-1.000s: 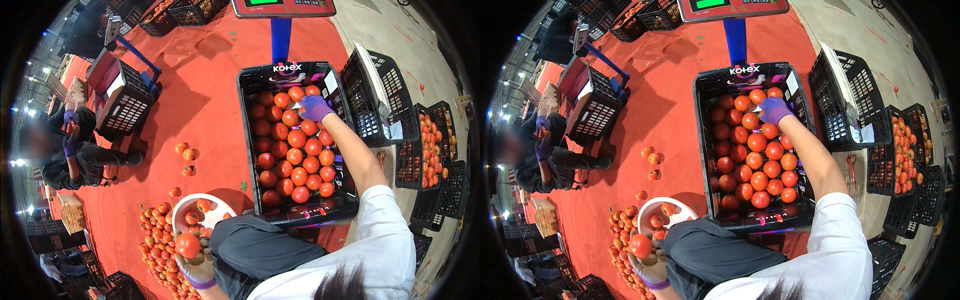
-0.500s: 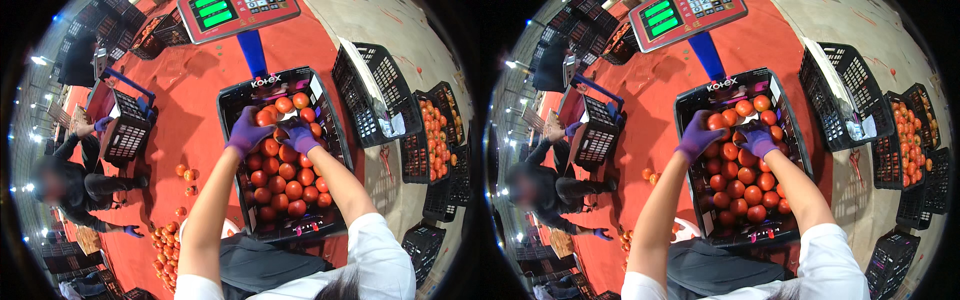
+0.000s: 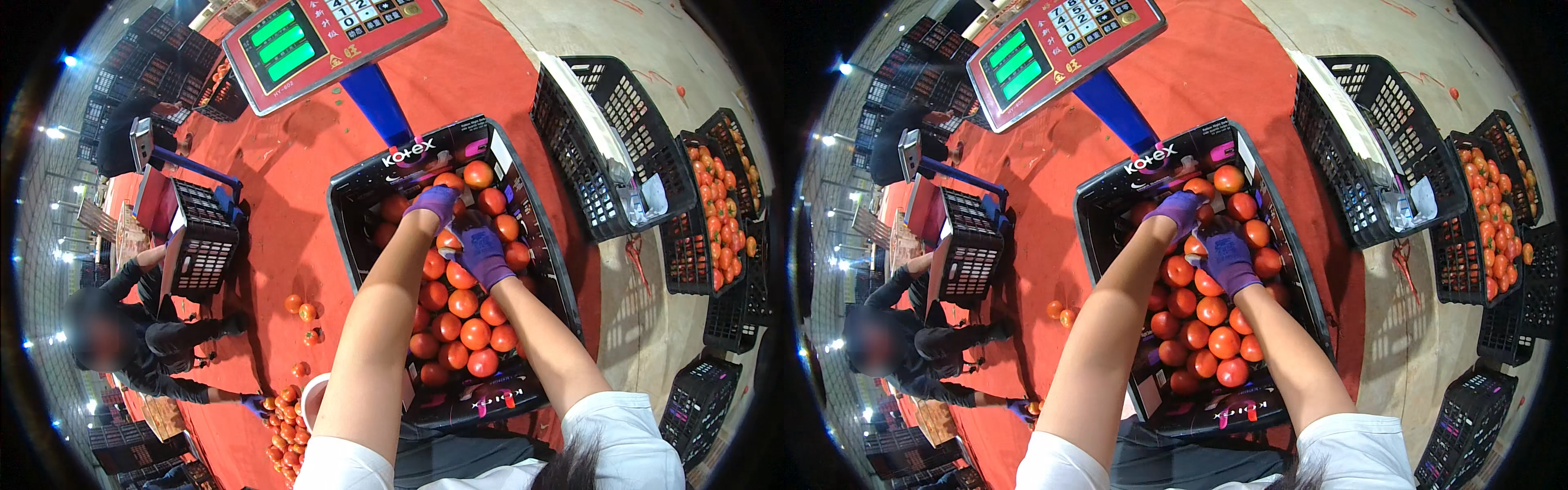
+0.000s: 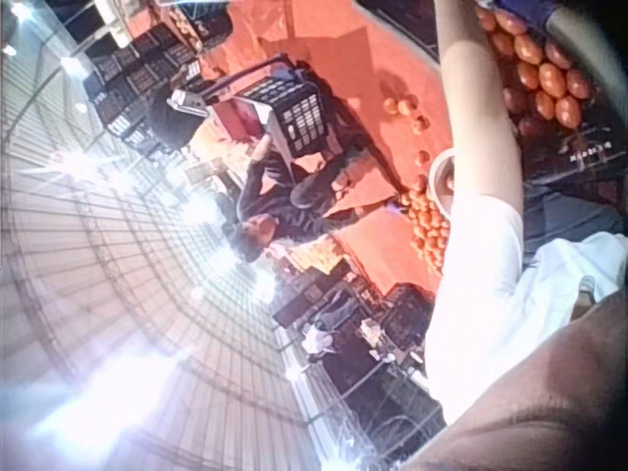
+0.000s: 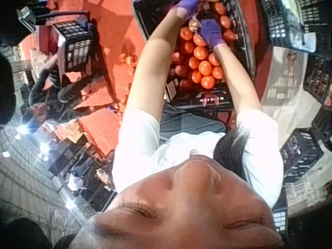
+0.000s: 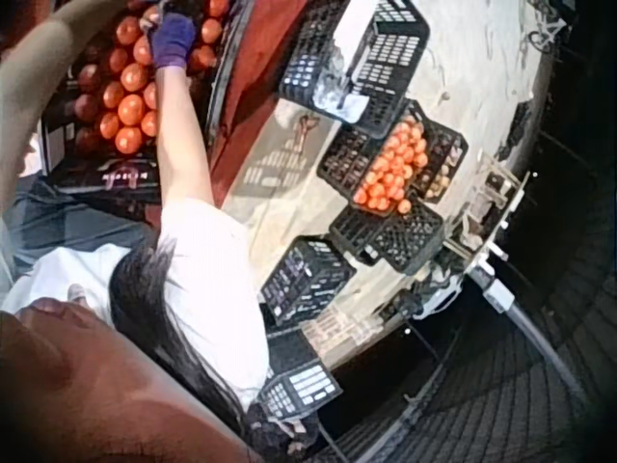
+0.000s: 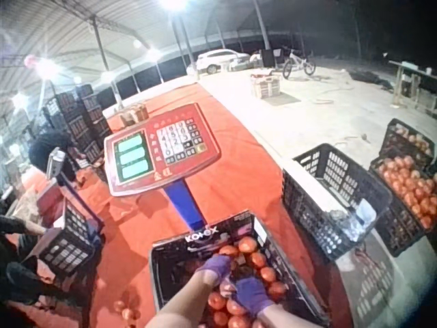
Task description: The person sits on the floor and sorts red tomatoes from a large pile into a white bowl and a black crate. They handle tomatoes one at a time, placing them into containers while other workers sort nearby.
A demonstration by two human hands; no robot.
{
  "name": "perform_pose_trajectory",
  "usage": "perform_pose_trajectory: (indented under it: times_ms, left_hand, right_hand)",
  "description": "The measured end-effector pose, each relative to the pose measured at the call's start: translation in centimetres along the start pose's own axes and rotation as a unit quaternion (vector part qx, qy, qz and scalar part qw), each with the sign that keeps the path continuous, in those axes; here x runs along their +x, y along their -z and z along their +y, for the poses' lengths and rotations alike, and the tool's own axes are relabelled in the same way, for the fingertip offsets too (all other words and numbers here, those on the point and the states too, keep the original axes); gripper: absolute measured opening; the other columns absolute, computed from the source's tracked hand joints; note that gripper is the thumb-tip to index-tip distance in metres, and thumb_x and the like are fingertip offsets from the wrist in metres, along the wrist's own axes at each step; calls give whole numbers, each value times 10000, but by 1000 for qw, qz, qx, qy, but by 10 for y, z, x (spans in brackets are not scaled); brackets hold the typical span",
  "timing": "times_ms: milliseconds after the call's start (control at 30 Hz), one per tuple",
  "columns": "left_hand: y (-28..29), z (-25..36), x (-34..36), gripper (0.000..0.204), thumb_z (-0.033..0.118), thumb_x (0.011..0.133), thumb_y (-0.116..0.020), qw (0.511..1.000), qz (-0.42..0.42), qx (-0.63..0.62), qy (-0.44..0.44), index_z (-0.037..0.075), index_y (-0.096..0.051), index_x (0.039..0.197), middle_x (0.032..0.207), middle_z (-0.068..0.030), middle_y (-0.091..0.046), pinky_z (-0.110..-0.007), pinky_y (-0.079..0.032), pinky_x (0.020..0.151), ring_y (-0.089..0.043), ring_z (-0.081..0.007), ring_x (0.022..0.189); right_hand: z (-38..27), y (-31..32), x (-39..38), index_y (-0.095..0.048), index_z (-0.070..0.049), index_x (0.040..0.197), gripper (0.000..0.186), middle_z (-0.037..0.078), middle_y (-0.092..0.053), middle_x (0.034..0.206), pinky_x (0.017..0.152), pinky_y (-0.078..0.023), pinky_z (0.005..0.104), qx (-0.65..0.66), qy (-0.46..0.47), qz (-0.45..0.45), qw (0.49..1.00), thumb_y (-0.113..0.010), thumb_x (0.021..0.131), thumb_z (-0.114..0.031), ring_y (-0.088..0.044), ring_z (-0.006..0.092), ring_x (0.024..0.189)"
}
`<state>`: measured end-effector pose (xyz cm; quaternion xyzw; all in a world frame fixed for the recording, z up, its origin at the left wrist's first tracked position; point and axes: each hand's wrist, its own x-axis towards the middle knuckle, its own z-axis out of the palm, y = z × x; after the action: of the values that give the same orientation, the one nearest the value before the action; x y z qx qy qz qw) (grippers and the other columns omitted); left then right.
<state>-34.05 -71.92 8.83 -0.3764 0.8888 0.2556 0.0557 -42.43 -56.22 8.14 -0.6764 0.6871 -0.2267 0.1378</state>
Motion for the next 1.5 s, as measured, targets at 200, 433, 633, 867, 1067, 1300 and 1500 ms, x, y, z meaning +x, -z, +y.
perform_pose_trajectory:
  times_ms: [200, 433, 633, 867, 1067, 1300, 1500]
  left_hand:
    - [12, 30, -5, 344, 142, 833, -588, 985, -8, 162, -60, 98, -620, 1173, 1109, -189, -656, -409, -510, 889, -623, -373, 1056]
    - [-7, 6, -13, 246, 108, 806, -597, 991, 65, 115, 12, 57, -671, 1036, 1042, -191, -678, -436, -536, 816, -654, -373, 984]
    - [-15, 52, 2, 197, 74, 831, -534, 977, 51, 194, -74, 24, -674, 960, 1087, -209, -649, -436, -538, 829, -645, -362, 994]
    - [-25, 2, -54, 254, 181, 893, -524, 947, 59, -306, 74, 72, -618, 1102, 1043, -183, -646, -446, -506, 809, -629, -367, 956]
    - [80, 79, -182, 525, 96, 797, -684, 951, 244, -54, -184, 100, -530, 1300, 1282, -209, -532, -441, -435, 980, -530, -407, 1158]
    - [131, -24, -459, 397, 63, 787, -686, 915, 374, -97, 115, 47, -619, 1178, 1184, -163, -629, -400, -455, 970, -578, -323, 1140]
    - [32, -62, -623, 305, 64, 829, -626, 788, 464, -130, 383, -22, -629, 1122, 1069, -134, -650, -338, -467, 927, -607, -232, 1032]
  right_hand:
    - [-3, 11, -7, -624, -112, 1068, 444, 192, -608, 1112, 875, -448, 488, -19, -78, -26, 996, -687, 756, -420, -557, 382, 1043]
    - [-20, -4, -11, -656, -80, 950, 443, 194, -661, 859, 719, -516, 461, -83, 32, 163, 983, -704, 737, -465, -639, 367, 782]
    - [17, 3, -18, -673, -69, 840, 347, 194, -665, 779, 693, -518, 472, 15, -102, 10, 995, -723, 738, -398, -648, 381, 767]
    - [-39, 123, 12, -618, -18, 1149, 421, 200, -603, 1214, 991, -420, 446, 166, 60, 81, 981, -635, 850, -315, -554, 348, 1162]
    - [121, 301, -1, -504, 0, 1275, 485, 232, -547, 1257, 1005, -403, 411, -97, -48, 388, 915, -612, 884, -264, -525, 375, 1154]
    - [337, 247, -1, -254, 23, 1456, 796, 288, -447, 1387, 1062, -365, 427, 55, -332, 184, 924, -563, 904, -460, -443, 404, 1289]
    - [350, 226, -3, -628, 21, 1022, 408, 278, -639, 1033, 848, -487, 490, -198, -307, 136, 921, -620, 829, -339, -607, 436, 978]
